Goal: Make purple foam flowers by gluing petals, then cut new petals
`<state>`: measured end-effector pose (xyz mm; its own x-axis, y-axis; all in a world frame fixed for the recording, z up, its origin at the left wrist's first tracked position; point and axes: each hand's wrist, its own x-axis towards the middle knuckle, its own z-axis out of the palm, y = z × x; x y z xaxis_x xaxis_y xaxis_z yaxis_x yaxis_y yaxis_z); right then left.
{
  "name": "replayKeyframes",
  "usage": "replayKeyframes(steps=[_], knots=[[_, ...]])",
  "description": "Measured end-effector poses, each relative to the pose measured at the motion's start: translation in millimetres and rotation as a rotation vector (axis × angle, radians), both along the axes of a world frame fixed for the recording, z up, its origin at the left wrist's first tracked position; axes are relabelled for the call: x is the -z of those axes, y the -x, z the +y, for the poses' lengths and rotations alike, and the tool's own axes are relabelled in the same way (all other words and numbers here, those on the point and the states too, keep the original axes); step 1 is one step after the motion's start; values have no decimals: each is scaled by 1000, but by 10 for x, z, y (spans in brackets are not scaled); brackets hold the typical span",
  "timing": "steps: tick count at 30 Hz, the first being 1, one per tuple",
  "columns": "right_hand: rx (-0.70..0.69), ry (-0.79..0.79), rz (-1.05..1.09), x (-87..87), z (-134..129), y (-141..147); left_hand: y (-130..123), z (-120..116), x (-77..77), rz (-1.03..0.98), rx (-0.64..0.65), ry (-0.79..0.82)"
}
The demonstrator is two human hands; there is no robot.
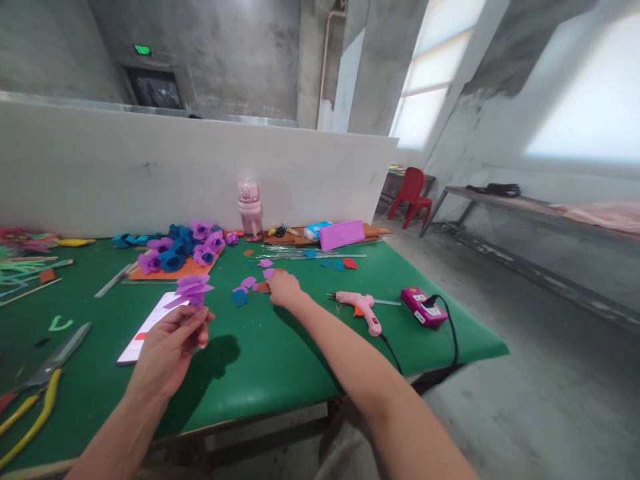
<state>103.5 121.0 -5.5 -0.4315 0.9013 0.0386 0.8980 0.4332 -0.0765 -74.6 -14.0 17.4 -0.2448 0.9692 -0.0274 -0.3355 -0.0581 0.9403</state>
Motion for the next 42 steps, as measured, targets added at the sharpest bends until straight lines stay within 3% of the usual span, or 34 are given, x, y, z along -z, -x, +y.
replayKeyframes(steps=[5,9,12,19,22,30,35,38,42], knots=[[38,-41,29,-91,-67,-152,44,-13,-9,24,-11,11],[189,-87,53,-338,208,-574,60,-21,-18,17,-24,12],[229,-85,62,-403,421,-705,32,-17,-21,6,-21,4],[194,13,93,-21,563,-272,-44,17,33,-4,-5,15],[205,47,115,89,613,-222,-40,21,41,-8,6,23],[175,80,212,-13,734,-552,-2,4,-2,2,-3,18],[150,62,217,-113,731,-618,-10,-15,-29,-3,-5,10],[89,22,225,-146,685,-484,-1,-22,-33,-7,-6,-2],[-127,45,253,-53,471,-41,21,-4,0,-3,-7,-15]])
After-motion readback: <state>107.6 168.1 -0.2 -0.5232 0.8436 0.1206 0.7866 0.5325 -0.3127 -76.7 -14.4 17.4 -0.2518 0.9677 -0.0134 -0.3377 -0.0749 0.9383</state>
